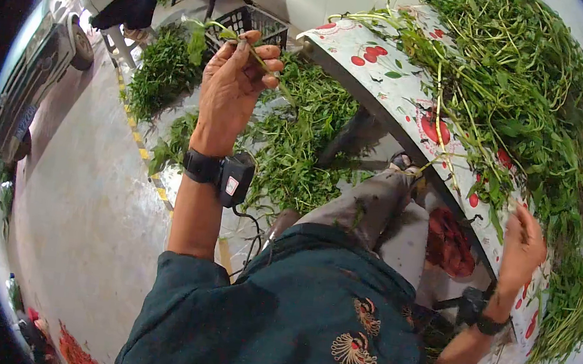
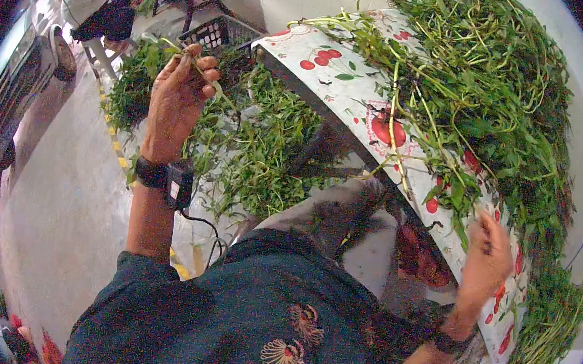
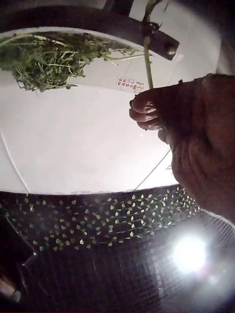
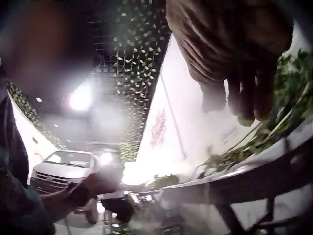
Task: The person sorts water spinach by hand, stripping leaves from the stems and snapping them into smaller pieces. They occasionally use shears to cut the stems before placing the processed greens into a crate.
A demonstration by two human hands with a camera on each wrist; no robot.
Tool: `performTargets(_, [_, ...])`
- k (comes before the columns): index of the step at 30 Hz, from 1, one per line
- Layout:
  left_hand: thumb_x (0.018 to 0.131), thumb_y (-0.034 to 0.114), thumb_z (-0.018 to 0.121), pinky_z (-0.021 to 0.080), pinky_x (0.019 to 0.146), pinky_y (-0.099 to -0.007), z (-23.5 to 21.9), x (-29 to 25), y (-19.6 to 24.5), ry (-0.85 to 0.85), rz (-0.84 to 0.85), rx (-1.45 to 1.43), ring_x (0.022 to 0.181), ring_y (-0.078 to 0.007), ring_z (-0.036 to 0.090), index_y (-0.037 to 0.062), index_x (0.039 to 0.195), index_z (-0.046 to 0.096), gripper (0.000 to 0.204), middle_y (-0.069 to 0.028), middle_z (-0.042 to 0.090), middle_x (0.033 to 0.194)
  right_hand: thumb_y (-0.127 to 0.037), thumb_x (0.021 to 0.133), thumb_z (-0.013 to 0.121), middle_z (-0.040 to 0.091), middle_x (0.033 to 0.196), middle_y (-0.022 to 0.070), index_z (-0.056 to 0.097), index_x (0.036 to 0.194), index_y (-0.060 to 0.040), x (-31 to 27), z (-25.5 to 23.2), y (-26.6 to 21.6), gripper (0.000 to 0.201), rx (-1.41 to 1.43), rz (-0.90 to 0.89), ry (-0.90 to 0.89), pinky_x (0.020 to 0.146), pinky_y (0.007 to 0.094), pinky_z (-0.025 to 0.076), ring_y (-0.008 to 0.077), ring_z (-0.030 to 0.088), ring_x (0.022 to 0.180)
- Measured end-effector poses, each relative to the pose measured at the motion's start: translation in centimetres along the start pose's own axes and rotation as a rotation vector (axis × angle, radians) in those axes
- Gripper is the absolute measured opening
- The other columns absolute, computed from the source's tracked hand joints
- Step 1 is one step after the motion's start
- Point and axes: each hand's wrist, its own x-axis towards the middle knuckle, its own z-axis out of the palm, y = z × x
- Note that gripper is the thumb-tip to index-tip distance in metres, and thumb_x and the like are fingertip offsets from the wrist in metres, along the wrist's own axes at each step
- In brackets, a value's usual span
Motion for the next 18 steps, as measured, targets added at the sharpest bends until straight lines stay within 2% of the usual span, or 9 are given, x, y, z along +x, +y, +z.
performTargets(2, [0.094, 0.016, 0.049, 0.05, 0.059, -0.0272, -1.0, 0.4, -0.4, -0.028, -0.035, -0.113, 0.077, -0.0195, 0.061, 0.0033, 0.108, 0.054, 0.02, -0.013, 0.061, 0.092, -0.008, 0.08, 0.065, 0.065, 0.098, 0.0068, 0.065, 0.106, -0.005, -0.2, -1.9, 3.7, 0.026, -0.074, 0.082, 0.047, 0.075, 0.0273, 0.048, 0.0146, 0.061, 0.086])
performTargets(5, [0.093, 0.013, 0.05, 0.052, 0.063, -0.0263, -2.2, 0.4, -1.3, -0.061, -0.089, -0.275, 0.084, -0.0199, 0.062, 0.0014, 0.105, 0.055, 0.018, -0.0128, 0.061, 0.097, -0.01, 0.081, 0.065, 0.063, 0.106, 0.0088, 0.063, 0.108, -0.0041, -1.2, -4.0, 7.0, 0.028, -0.272, 0.248, -0.043, 0.08, 0.0279, 0.047, 0.0159, 0.059, 0.095])
performTargets(7, [0.092, 0.012, 0.051, 0.055, 0.067, -0.0255, -2.6, 0.4, -1.8, 0.073, -0.175, -0.405, 0.087, -0.0206, 0.062, 0.0006, 0.103, 0.056, 0.017, -0.0119, 0.061, 0.099, -0.011, 0.081, 0.065, 0.061, 0.108, 0.0098, 0.062, 0.108, -0.0035, -1.7, -4.2, 10.2, 0.028, -0.416, -0.137, -0.087, 0.084, 0.0272, 0.044, 0.0162, 0.057, 0.098])
performTargets(10, [0.091, 0.011, 0.051, 0.056, 0.069, -0.0245, -2.9, 0.6, -2.4, 0.018, -0.225, -0.52, 0.088, -0.0212, 0.062, 0.0006, 0.101, 0.058, 0.016, -0.0117, 0.062, 0.101, -0.011, 0.082, 0.064, 0.061, 0.103, 0.0098, 0.062, 0.109, -0.0036, -1.5, -3.6, 10.7, 0.028, -0.467, -0.059, 0.031, 0.082, 0.0254, 0.044, 0.0159, 0.057, 0.095])
performTargets(11, [0.091, 0.011, 0.051, 0.056, 0.069, -0.0245, -2.5, 0.5, -2.5, 0.021, -0.222, -0.52, 0.088, -0.0212, 0.062, 0.0006, 0.101, 0.058, 0.016, -0.0117, 0.062, 0.101, -0.011, 0.082, 0.064, 0.061, 0.103, 0.0098, 0.062, 0.109, -0.0036, -0.8, -3.1, 8.3, 0.028, -0.466, -0.063, 0.029, 0.082, 0.0254, 0.044, 0.0159, 0.057, 0.095])
performTargets(13, [0.092, 0.012, 0.051, 0.056, 0.068, -0.0249, -1.6, -0.1, -2.4, 0.014, -0.25, -0.519, 0.086, -0.0203, 0.062, 0.001, 0.102, 0.057, 0.016, -0.0106, 0.061, 0.099, -0.009, 0.081, 0.063, 0.062, 0.093, 0.0088, 0.064, 0.105, -0.0031, -0.3, -0.9, -1.4, 0.024, -0.189, -0.066, 0.019, 0.076, 0.025, 0.045, 0.015, 0.058, 0.085])
performTargets(15, [0.092, 0.012, 0.051, 0.055, 0.068, -0.0249, -1.0, -0.2, -2.8, -0.022, -0.261, -0.507, 0.085, -0.0193, 0.062, 0.0015, 0.102, 0.056, 0.016, -0.0096, 0.061, 0.097, -0.006, 0.079, 0.064, 0.063, 0.084, 0.0071, 0.066, 0.099, -0.0023, -0.1, 2.3, -8.4, 0.02, 0.147, -0.071, -0.168, 0.07, 0.0251, 0.045, 0.014, 0.058, 0.076])
performTargets(16, [0.092, 0.013, 0.051, 0.055, 0.068, -0.025, -0.7, -0.2, -3.0, -0.051, -0.256, -0.499, 0.083, -0.0184, 0.061, 0.002, 0.102, 0.055, 0.016, -0.0086, 0.06, 0.095, -0.004, 0.077, 0.065, 0.063, 0.077, 0.0061, 0.067, 0.094, -0.0029, 0.0, 4.2, -10.9, 0.017, 0.202, -0.266, -0.181, 0.067, 0.0251, 0.046, 0.0137, 0.059, 0.069])
performTargets(18, [0.092, 0.014, 0.051, 0.053, 0.067, -0.0247, 0.3, -0.7, -2.9, -0.066, -0.236, -0.457, 0.082, -0.0176, 0.061, 0.0027, 0.103, 0.054, 0.016, -0.0078, 0.06, 0.094, -0.007, 0.075, 0.069, 0.064, 0.075, 0.0092, 0.068, 0.092, -0.0042, 0.2, 8.0, -14.7, 0.017, 0.397, -0.344, -0.29, 0.062, 0.0278, 0.047, 0.0164, 0.061, 0.065])
